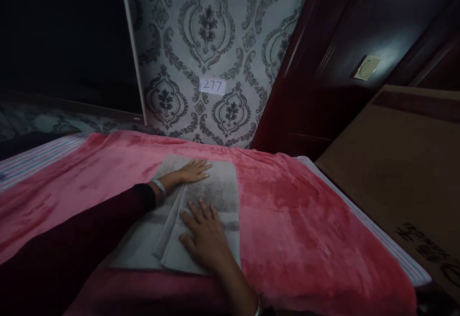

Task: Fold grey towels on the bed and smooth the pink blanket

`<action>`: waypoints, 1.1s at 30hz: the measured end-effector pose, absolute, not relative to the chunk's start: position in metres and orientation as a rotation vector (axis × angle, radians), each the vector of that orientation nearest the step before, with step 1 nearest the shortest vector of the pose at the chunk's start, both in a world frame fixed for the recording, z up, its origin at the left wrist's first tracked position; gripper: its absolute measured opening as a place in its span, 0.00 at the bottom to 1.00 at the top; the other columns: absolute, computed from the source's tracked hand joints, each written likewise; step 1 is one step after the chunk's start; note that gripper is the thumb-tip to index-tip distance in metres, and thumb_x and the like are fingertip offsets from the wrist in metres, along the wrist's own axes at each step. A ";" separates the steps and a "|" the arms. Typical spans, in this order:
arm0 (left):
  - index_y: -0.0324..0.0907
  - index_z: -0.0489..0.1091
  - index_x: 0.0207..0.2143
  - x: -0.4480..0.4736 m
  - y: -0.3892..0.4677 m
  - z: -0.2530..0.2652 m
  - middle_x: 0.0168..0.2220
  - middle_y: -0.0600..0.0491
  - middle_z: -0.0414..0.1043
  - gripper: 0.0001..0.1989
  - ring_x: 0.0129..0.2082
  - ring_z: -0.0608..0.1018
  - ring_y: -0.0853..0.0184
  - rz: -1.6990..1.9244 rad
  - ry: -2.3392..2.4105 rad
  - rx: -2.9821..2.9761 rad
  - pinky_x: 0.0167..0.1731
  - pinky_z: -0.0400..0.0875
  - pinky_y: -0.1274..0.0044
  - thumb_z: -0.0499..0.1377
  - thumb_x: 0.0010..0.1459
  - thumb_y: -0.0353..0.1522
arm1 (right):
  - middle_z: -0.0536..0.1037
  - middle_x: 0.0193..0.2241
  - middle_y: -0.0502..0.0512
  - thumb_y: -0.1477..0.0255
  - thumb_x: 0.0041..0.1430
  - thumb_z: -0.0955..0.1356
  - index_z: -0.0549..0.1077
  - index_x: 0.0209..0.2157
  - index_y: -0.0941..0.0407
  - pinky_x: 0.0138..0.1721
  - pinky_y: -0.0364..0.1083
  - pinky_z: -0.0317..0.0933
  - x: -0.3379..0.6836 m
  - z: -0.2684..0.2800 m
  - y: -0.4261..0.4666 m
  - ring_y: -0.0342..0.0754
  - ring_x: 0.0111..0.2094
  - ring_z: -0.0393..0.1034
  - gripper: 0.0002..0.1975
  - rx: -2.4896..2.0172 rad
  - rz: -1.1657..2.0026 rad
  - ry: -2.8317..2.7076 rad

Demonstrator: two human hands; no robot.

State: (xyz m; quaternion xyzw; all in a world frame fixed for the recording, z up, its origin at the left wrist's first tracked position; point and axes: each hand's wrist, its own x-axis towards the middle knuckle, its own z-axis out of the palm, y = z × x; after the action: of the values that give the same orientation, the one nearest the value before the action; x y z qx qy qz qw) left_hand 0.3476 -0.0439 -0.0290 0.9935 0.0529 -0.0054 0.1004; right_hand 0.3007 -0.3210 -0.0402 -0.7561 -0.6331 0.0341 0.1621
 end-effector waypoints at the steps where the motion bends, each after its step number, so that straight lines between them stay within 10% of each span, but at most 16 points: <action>1: 0.48 0.53 0.72 0.351 -0.039 -0.029 0.75 0.42 0.44 0.37 0.74 0.49 0.51 -0.010 0.181 2.929 0.69 0.43 0.55 0.44 0.68 0.54 | 0.51 0.73 0.45 0.54 0.71 0.61 0.57 0.70 0.41 0.71 0.67 0.40 0.301 -0.040 -0.321 0.56 0.74 0.39 0.29 -2.150 0.111 -1.801; 13: 0.43 0.58 0.70 0.366 -0.045 -0.014 0.73 0.37 0.49 0.32 0.73 0.52 0.44 0.157 0.408 3.038 0.66 0.39 0.43 0.45 0.69 0.47 | 0.53 0.73 0.48 0.55 0.71 0.63 0.59 0.69 0.42 0.71 0.66 0.39 0.300 -0.029 -0.319 0.57 0.74 0.39 0.29 -2.137 0.199 -1.763; 20: 0.50 0.57 0.70 0.383 -0.093 -0.011 0.74 0.46 0.49 0.31 0.74 0.50 0.54 -0.007 -0.338 2.993 0.69 0.42 0.54 0.49 0.68 0.49 | 0.60 0.71 0.54 0.57 0.70 0.64 0.63 0.67 0.45 0.70 0.66 0.43 0.301 -0.031 -0.341 0.58 0.72 0.47 0.27 -2.164 0.112 -1.702; 33: 0.45 0.56 0.71 0.438 -0.086 -0.022 0.72 0.45 0.56 0.35 0.72 0.57 0.54 -0.062 -0.059 2.943 0.69 0.48 0.60 0.42 0.69 0.52 | 0.52 0.73 0.46 0.55 0.70 0.63 0.57 0.70 0.39 0.70 0.67 0.42 0.300 -0.039 -0.352 0.58 0.74 0.41 0.30 -2.153 0.147 -1.665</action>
State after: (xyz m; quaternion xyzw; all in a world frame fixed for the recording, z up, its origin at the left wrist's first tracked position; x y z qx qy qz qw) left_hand 0.4381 -0.0857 -0.0219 0.9947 -0.0199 -0.0209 0.0983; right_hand 0.3001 -0.3516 -0.0387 -0.7728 -0.5979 0.0529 0.2064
